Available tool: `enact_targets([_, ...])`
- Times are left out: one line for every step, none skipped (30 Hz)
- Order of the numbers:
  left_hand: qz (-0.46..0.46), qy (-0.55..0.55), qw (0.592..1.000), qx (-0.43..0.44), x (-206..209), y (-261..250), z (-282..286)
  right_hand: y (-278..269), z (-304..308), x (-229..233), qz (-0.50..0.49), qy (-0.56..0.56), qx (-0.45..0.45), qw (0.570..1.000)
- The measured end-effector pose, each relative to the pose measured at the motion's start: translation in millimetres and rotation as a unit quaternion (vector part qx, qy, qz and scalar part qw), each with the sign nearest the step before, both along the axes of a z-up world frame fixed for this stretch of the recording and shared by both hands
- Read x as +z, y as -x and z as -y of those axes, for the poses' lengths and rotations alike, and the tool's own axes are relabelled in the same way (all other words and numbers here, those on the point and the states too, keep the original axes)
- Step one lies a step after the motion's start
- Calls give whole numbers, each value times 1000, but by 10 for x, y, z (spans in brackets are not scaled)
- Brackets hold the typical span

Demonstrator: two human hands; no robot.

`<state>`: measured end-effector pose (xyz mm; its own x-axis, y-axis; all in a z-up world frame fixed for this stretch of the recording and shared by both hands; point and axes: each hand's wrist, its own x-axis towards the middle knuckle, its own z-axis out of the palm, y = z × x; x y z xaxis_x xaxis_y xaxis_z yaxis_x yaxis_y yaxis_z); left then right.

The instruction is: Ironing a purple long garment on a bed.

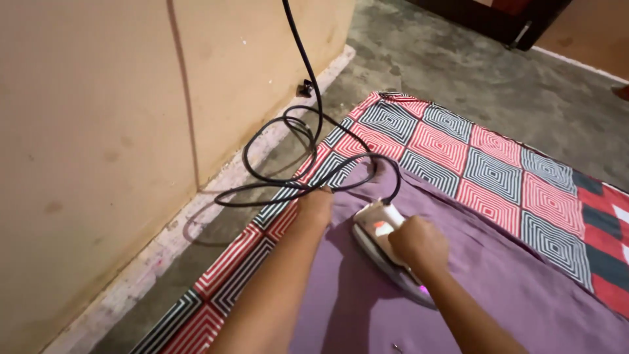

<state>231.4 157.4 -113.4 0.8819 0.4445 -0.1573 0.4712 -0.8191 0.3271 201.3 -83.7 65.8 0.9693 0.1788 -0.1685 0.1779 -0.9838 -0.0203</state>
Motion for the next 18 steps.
enact_targets([14,15,1000,15,1,41,4,-136,-42,-58,11,-15,-10,1000])
enact_targets([29,29,999,30,7,82,-6,-271,-98,-114,23,-31,-20,999])
enact_targets([28,26,999,30,29,115,13,-374,-127,-139,22,-34,-19,999])
enact_targets([24,8,999,20,58,136,26,-482,-160,-158,37,-40,-30,998])
enact_targets([19,-9,1000,10,87,160,39,-588,-194,-175,52,-46,-40,997])
enact_targets([18,-12,1000,11,208,203,67,-668,-211,-180,52,-49,-39,997])
enact_targets([4,-3,1000,-15,328,248,96,-746,-227,-186,51,-45,-43,997])
enact_targets([-9,7,999,-39,447,294,131,-823,-241,-189,51,-41,-47,997])
enact_targets([-10,5,999,-38,559,311,153,-875,-274,-180,50,-43,-46,997])
enact_targets([-30,-25,997,-61,662,339,191,-913,-290,-176,47,-52,-52,996])
enact_targets([-51,-54,994,-85,765,367,231,-951,-306,-174,44,-61,-58,996])
enact_targets([-52,-54,994,-85,699,282,206,-970,-331,-153,43,-61,-58,996])
enact_targets([-58,-88,988,-109,632,197,183,-989,-353,-133,22,-58,-70,996])
enact_targets([-65,-119,981,-136,553,128,188,-992,-349,-121,0,-54,-84,995])
enact_targets([-67,-118,981,-137,455,84,174,-984,-328,-168,-2,-52,-85,995])
enact_targets([-62,-104,985,-118,374,23,169,-984,-296,-196,14,-53,-87,995])
enact_targets([-57,-91,989,-100,300,-36,169,-982,-261,-217,31,-53,-88,994])
enact_targets([-53,-93,989,-101,101,-176,94,-889,-234,-201,35,-55,-90,994])
